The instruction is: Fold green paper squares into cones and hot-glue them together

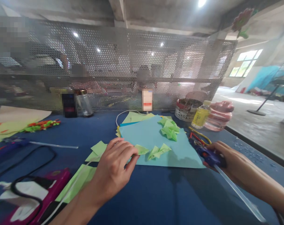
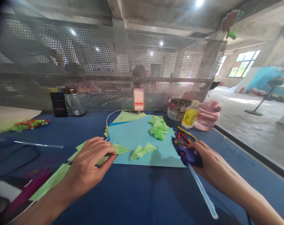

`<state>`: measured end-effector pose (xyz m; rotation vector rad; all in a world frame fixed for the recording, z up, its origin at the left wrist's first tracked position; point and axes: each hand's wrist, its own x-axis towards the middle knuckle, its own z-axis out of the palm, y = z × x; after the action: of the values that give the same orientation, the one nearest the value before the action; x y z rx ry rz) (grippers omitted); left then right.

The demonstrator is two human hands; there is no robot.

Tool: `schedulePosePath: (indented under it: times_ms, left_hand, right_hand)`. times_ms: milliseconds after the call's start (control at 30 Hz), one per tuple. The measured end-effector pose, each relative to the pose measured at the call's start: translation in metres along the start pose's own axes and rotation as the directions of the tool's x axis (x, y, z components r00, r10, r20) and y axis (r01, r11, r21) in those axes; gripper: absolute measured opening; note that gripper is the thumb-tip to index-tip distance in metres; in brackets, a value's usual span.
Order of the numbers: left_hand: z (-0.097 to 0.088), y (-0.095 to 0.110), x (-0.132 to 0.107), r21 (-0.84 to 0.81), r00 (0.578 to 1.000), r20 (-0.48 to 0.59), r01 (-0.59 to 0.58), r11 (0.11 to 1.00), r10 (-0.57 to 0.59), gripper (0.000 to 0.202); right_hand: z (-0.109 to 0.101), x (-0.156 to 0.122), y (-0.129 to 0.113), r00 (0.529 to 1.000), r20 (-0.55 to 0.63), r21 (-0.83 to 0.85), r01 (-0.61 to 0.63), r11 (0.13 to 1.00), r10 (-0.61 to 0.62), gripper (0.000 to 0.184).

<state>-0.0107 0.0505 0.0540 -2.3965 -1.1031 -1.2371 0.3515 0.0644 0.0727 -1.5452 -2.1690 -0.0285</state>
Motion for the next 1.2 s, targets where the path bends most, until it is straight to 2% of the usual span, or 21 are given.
schedulePosePath:
  times_ms: [67, 133, 233, 300, 367, 400, 467, 533, 567, 600, 667, 767, 867, 967, 1100, 1200]
  left_hand:
    - [0.0, 0.0, 0.0, -0.004, 1.0, 0.007, 0.011, 1.0, -0.011, 0.016]
    - [0.001, 0.001, 0.0, -0.001, 1.0, 0.006, 0.008, 1.0, -0.008, 0.016]
    - [0.001, 0.001, 0.0, 0.002, 1.0, -0.001, 0.001, 1.0, -0.001, 0.016]
    - [0.001, 0.001, 0.0, 0.001, 1.0, 0.001, 0.0, 1.0, 0.0, 0.016]
    - [0.001, 0.001, -0.001, 0.003, 1.0, 0.004, -0.001, 1.0, 0.001, 0.016]
    - [0.001, 0.0, -0.001, 0.004, 1.0, 0.006, -0.002, 1.0, 0.002, 0.016]
    - [0.001, 0.0, -0.001, 0.005, 1.0, 0.011, -0.003, 1.0, 0.003, 0.016]
    - [0.0, 0.0, -0.001, 0.005, 1.0, 0.016, -0.006, 1.0, 0.006, 0.016]
    - [0.0, 0.001, -0.001, 0.004, 1.0, 0.018, -0.01, 1.0, 0.01, 0.015]
    - [0.0, 0.001, -0.001, 0.002, 1.0, 0.02, -0.012, 1.0, 0.012, 0.015]
    - [0.0, 0.001, -0.001, 0.003, 1.0, 0.019, -0.019, 1.0, 0.019, 0.015]
    - [-0.001, 0.0, -0.001, 0.018, 0.999, 0.022, -0.042, 0.999, 0.042, 0.014]
    - [-0.002, 0.0, -0.001, 0.022, 0.998, 0.029, -0.054, 0.998, 0.054, 0.013]
    - [-0.003, 0.001, -0.001, 0.026, 0.999, 0.024, -0.049, 0.998, 0.049, 0.014]
    - [-0.003, 0.002, 0.0, 0.046, 0.998, 0.01, -0.054, 0.997, 0.054, 0.014]
    - [-0.004, 0.001, 0.0, 0.051, 0.998, 0.006, -0.056, 0.997, 0.056, 0.014]
  right_hand:
    - [-0.002, -0.006, 0.03, 0.998, -0.008, -0.087, -0.059, 0.994, 0.059, 0.02]
    - [-0.001, -0.011, 0.063, 0.992, -0.074, -0.174, -0.118, 0.978, 0.106, 0.021]
    - [0.005, -0.014, 0.104, 0.984, -0.115, -0.214, -0.157, 0.964, 0.135, 0.025]
    - [0.008, -0.015, 0.119, 0.987, -0.095, -0.188, -0.145, 0.971, 0.129, 0.027]
    - [0.006, -0.015, 0.116, 0.992, -0.082, -0.181, -0.111, 0.977, 0.097, 0.035]
    - [0.003, -0.014, 0.108, 0.993, -0.086, -0.192, -0.091, 0.977, 0.075, 0.041]
    - [-0.003, -0.009, 0.076, 0.985, -0.17, -0.284, -0.06, 0.957, 0.012, 0.052]
    - [-0.007, -0.001, 0.031, 0.992, -0.113, -0.25, 0.017, 0.968, -0.047, 0.039]
    - [-0.006, 0.005, 0.006, 0.992, -0.081, -0.194, 0.076, 0.978, -0.093, 0.033]
    - [-0.004, 0.011, -0.019, 0.993, -0.025, -0.041, 0.118, 0.992, -0.119, 0.029]
    - [0.007, 0.025, -0.063, 0.97, 0.114, 0.175, 0.191, 0.966, -0.213, 0.021]
    - [0.029, 0.043, -0.106, 0.944, 0.193, 0.269, 0.21, 0.94, -0.267, 0.015]
    - [0.049, 0.053, -0.126, 0.939, 0.21, 0.282, 0.21, 0.936, -0.274, 0.019]
    - [0.06, 0.058, -0.134, 0.942, 0.213, 0.296, 0.192, 0.936, -0.26, 0.019]
    - [0.062, 0.061, -0.137, 0.945, 0.221, 0.311, 0.164, 0.936, -0.24, 0.008]
    - [0.059, 0.062, -0.135, 0.945, 0.232, 0.309, 0.152, 0.939, -0.229, 0.012]
